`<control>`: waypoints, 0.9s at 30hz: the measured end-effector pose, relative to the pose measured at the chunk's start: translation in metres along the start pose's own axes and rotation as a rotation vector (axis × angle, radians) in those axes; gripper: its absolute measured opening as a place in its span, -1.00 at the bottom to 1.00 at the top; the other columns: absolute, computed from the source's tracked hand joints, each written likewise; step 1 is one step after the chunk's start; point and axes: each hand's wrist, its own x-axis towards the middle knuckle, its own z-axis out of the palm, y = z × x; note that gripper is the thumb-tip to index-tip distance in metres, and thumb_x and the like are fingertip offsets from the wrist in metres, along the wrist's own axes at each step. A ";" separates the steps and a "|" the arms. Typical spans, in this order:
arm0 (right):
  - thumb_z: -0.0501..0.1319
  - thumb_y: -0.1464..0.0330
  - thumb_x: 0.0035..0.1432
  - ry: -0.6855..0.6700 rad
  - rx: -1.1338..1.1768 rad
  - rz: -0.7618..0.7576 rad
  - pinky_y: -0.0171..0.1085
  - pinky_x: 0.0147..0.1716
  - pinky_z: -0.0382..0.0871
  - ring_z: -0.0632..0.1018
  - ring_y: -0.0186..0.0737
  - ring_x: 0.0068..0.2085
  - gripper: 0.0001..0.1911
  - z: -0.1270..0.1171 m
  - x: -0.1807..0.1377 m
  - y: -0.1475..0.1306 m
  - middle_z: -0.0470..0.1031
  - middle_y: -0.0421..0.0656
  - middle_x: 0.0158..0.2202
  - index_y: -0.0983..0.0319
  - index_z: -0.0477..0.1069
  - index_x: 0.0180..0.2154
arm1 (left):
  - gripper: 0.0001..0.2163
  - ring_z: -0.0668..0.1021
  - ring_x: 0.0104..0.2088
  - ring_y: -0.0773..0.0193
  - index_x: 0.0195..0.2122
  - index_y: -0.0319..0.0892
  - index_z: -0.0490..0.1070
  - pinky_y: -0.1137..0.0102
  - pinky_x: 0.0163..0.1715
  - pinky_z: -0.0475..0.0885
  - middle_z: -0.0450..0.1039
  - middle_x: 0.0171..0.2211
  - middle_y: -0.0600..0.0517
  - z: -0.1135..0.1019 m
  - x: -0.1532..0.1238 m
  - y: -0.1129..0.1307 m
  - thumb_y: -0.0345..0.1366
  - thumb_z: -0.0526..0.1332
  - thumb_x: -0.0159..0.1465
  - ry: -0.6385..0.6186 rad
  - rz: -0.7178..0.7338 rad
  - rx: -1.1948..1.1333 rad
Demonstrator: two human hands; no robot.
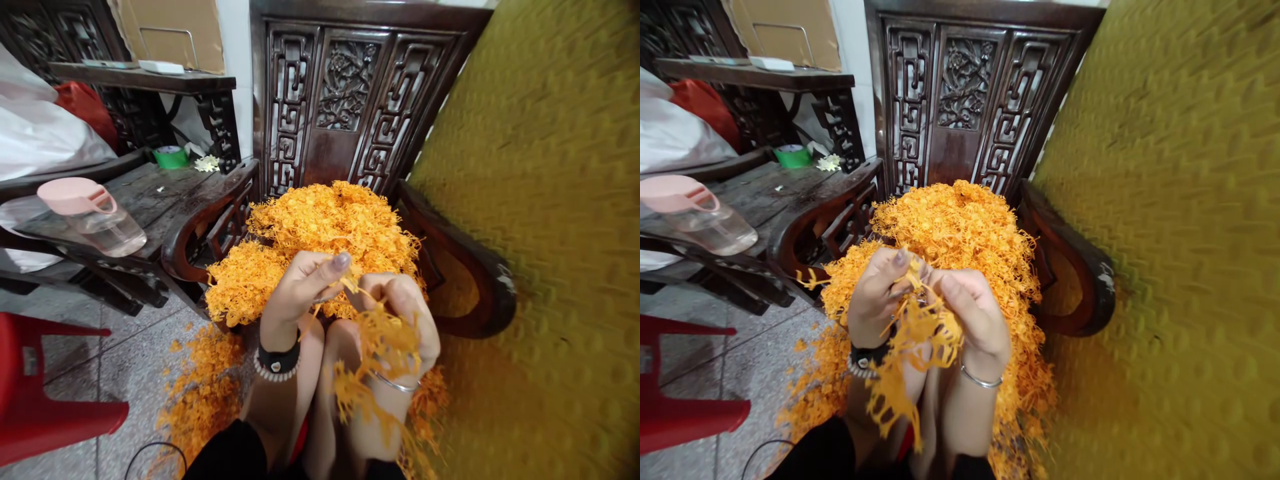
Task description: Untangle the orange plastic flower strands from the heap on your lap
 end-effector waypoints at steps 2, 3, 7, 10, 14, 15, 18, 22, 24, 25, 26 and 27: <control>0.06 0.03 0.11 0.116 0.105 -0.031 -0.37 -0.73 -0.07 0.06 -0.45 -0.70 -0.50 0.002 0.003 0.003 0.06 -0.32 -0.75 0.22 0.24 -0.69 | -0.49 0.02 -0.72 0.47 -0.70 -0.15 -0.06 0.46 -0.69 0.09 -0.15 -0.74 0.20 0.006 0.005 -0.005 0.07 0.04 0.23 0.022 -0.040 -0.160; 0.12 0.02 0.05 0.187 0.165 -0.026 -0.38 -0.75 -0.11 0.00 -0.46 -0.72 -0.52 0.003 0.004 0.005 0.02 -0.34 -0.77 0.21 0.23 -0.70 | -0.48 0.00 -0.73 0.49 -0.71 -0.16 -0.05 0.48 -0.69 0.10 -0.17 -0.75 0.21 0.009 0.008 -0.007 0.07 0.09 0.19 0.031 -0.058 -0.237; 0.37 0.22 -0.25 0.394 0.351 -0.008 -0.39 -0.82 -0.32 -0.15 -0.52 -0.73 -0.56 0.005 0.010 0.010 -0.10 -0.40 -0.78 0.20 0.11 -0.77 | -0.44 0.07 -0.73 0.51 -0.76 -0.18 -0.07 0.52 -0.67 0.16 -0.15 -0.79 0.21 0.017 0.019 -0.010 0.02 0.20 0.13 0.048 -0.133 -0.491; 0.35 0.24 -0.21 0.375 0.421 -0.173 -0.41 -0.83 -0.32 -0.18 -0.54 -0.75 -0.48 0.003 0.013 0.010 -0.16 -0.42 -0.79 0.21 -0.01 -0.77 | -0.46 0.06 -0.74 0.53 -0.75 -0.19 -0.10 0.55 -0.70 0.14 -0.15 -0.78 0.20 0.011 0.022 -0.009 -0.07 0.17 0.20 0.132 -0.105 -0.656; 0.16 0.19 0.00 0.233 0.432 -0.388 -0.38 -0.81 -0.19 -0.19 -0.54 -0.80 -0.43 -0.008 0.016 0.006 -0.32 -0.41 -0.81 0.22 -0.19 -0.73 | -0.50 -0.03 -0.77 0.56 -0.71 -0.21 -0.11 0.61 -0.73 0.10 -0.22 -0.77 0.22 -0.003 0.020 -0.008 -0.14 0.05 0.30 0.223 0.020 -0.749; 0.16 0.22 0.00 0.258 0.385 -0.386 -0.38 -0.80 -0.17 -0.16 -0.53 -0.79 -0.45 -0.011 0.016 0.005 -0.29 -0.41 -0.80 0.23 -0.18 -0.73 | -0.51 0.03 -0.78 0.55 -0.72 -0.21 -0.04 0.60 -0.72 0.13 -0.16 -0.78 0.22 -0.005 0.020 -0.008 -0.13 0.04 0.30 0.205 0.041 -0.717; 0.23 0.26 -0.07 0.474 0.194 -0.342 -0.39 -0.74 -0.08 0.01 -0.50 -0.71 -0.58 -0.018 0.013 0.009 -0.05 -0.36 -0.74 0.22 0.01 -0.71 | -0.56 0.34 -0.70 0.45 -0.61 -0.19 0.34 0.51 -0.66 0.27 0.25 -0.75 0.11 -0.005 0.020 -0.009 -0.07 -0.03 0.31 0.153 0.059 -0.428; 0.27 0.26 -0.05 0.633 -0.066 -0.267 -0.37 -0.64 -0.03 0.12 -0.46 -0.62 -0.66 -0.021 0.007 0.016 0.08 -0.32 -0.67 0.22 0.16 -0.65 | -0.65 0.46 -0.57 0.40 -0.21 -0.21 0.46 0.42 -0.48 0.40 0.54 -0.40 -0.03 -0.001 0.019 -0.011 -0.11 -0.03 0.32 0.310 0.156 -0.077; 0.28 0.27 -0.03 0.642 -0.164 -0.241 -0.36 -0.63 -0.09 0.08 -0.46 -0.61 -0.61 -0.019 0.005 0.015 0.02 -0.32 -0.67 0.23 0.12 -0.67 | -0.70 0.48 -0.52 0.40 -0.09 -0.17 0.40 0.40 -0.38 0.43 0.53 -0.29 -0.04 -0.001 0.018 -0.010 -0.16 0.00 0.32 0.336 0.214 -0.041; 0.28 0.27 -0.02 0.640 -0.198 -0.229 -0.36 -0.62 -0.11 0.06 -0.47 -0.60 -0.59 -0.017 0.005 0.013 0.00 -0.33 -0.67 0.24 0.10 -0.67 | -0.71 0.47 -0.50 0.39 -0.06 -0.16 0.38 0.39 -0.36 0.43 0.51 -0.30 -0.02 -0.001 0.018 -0.010 -0.19 0.01 0.31 0.334 0.232 -0.048; 0.27 0.28 0.00 0.631 -0.222 -0.216 -0.36 -0.63 -0.13 0.03 -0.47 -0.60 -0.58 -0.015 0.004 0.011 -0.01 -0.33 -0.67 0.24 0.09 -0.68 | -0.73 0.45 -0.50 0.40 -0.05 -0.14 0.37 0.40 -0.36 0.42 0.48 -0.34 0.01 -0.002 0.017 -0.009 -0.22 0.02 0.30 0.331 0.239 -0.062; 0.27 0.28 0.02 0.617 -0.237 -0.203 -0.36 -0.63 -0.15 0.01 -0.48 -0.60 -0.57 -0.013 0.004 0.009 -0.02 -0.33 -0.67 0.24 0.08 -0.68 | -0.76 0.42 -0.50 0.40 -0.08 -0.14 0.38 0.41 -0.37 0.41 0.42 -0.42 0.05 -0.003 0.016 -0.008 -0.25 0.03 0.29 0.330 0.236 -0.080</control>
